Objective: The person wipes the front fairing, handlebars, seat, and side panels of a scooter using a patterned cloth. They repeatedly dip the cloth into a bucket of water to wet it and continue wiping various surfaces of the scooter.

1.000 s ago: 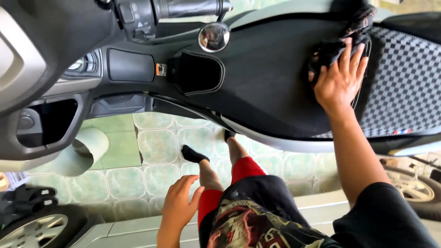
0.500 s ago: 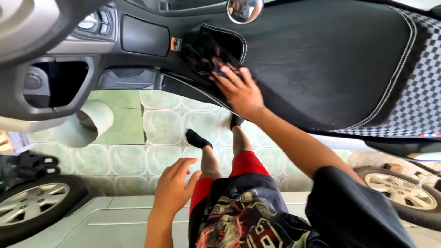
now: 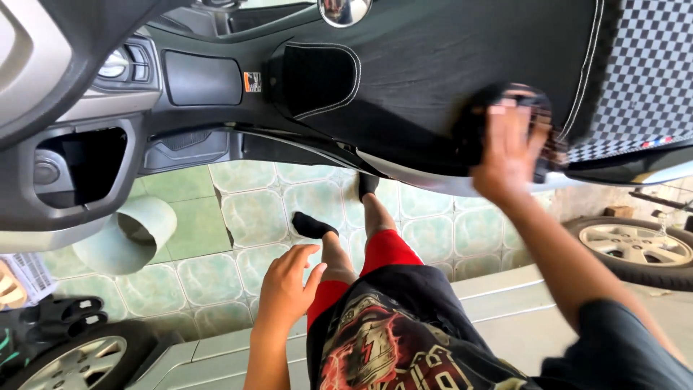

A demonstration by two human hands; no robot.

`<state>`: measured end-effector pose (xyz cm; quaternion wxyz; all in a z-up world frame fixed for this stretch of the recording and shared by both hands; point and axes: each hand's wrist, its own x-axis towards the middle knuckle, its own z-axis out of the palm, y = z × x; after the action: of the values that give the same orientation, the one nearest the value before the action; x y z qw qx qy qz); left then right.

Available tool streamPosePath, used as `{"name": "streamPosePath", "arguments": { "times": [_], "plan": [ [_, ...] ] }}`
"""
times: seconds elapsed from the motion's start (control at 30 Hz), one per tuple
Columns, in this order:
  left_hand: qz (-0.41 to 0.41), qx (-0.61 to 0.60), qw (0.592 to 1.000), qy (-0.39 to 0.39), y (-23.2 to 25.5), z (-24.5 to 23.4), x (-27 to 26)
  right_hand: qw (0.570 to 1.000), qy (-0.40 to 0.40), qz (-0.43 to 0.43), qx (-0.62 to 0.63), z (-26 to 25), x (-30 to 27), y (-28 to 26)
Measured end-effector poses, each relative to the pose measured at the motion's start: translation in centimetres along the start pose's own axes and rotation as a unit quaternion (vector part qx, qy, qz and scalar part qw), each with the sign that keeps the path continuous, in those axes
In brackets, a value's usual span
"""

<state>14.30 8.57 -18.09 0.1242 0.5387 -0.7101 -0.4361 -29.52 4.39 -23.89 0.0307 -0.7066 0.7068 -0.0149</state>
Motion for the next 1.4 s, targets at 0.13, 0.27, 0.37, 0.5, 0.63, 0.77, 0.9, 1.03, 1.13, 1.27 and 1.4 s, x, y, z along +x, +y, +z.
{"name": "streamPosePath", "arguments": {
  "times": [0.13,0.27,0.37,0.5,0.63,0.77,0.9,1.03,1.13,1.27,1.4],
  "plan": [
    [-0.004,0.008,1.0,0.024,0.7,0.2,0.3,0.991,-0.047,-0.085,0.094,-0.6,8.7,-9.7],
    [-0.018,0.005,1.0,0.011,1.6,0.4,0.4,0.961,-0.011,-0.257,0.106,3.3,17.3,-16.3],
    [-0.012,0.025,0.999,0.02,2.4,1.0,1.1,0.955,-0.042,-0.292,0.002,9.1,22.2,-20.6],
    [0.029,0.064,0.995,0.065,3.3,1.7,1.6,0.915,-0.075,-0.382,-0.109,13.3,22.2,-24.0],
    [-0.019,0.043,0.998,0.05,5.5,0.6,2.3,0.901,0.002,-0.432,-0.048,11.1,16.5,-20.0],
    [0.01,0.031,0.999,0.035,6.3,0.7,3.9,0.975,0.071,-0.19,0.088,2.1,13.7,-10.8],
    [0.059,0.082,0.995,-0.009,7.9,1.9,6.4,0.994,0.099,-0.034,-0.031,-1.6,8.2,2.2],
    [0.119,0.09,0.986,-0.069,12.0,2.2,10.2,0.991,0.097,-0.019,-0.09,-3.8,4.2,5.8],
    [0.184,0.112,0.975,-0.057,14.2,3.1,12.7,0.995,0.085,-0.003,-0.053,-3.7,3.5,4.6],
    [0.235,0.094,0.964,-0.082,16.0,4.1,15.1,0.987,0.133,0.094,0.004,-2.3,4.0,2.2],
    [0.257,0.122,0.946,-0.158,16.5,4.0,16.3,0.984,0.036,0.157,0.076,-2.5,3.8,0.0]
  ]
}}
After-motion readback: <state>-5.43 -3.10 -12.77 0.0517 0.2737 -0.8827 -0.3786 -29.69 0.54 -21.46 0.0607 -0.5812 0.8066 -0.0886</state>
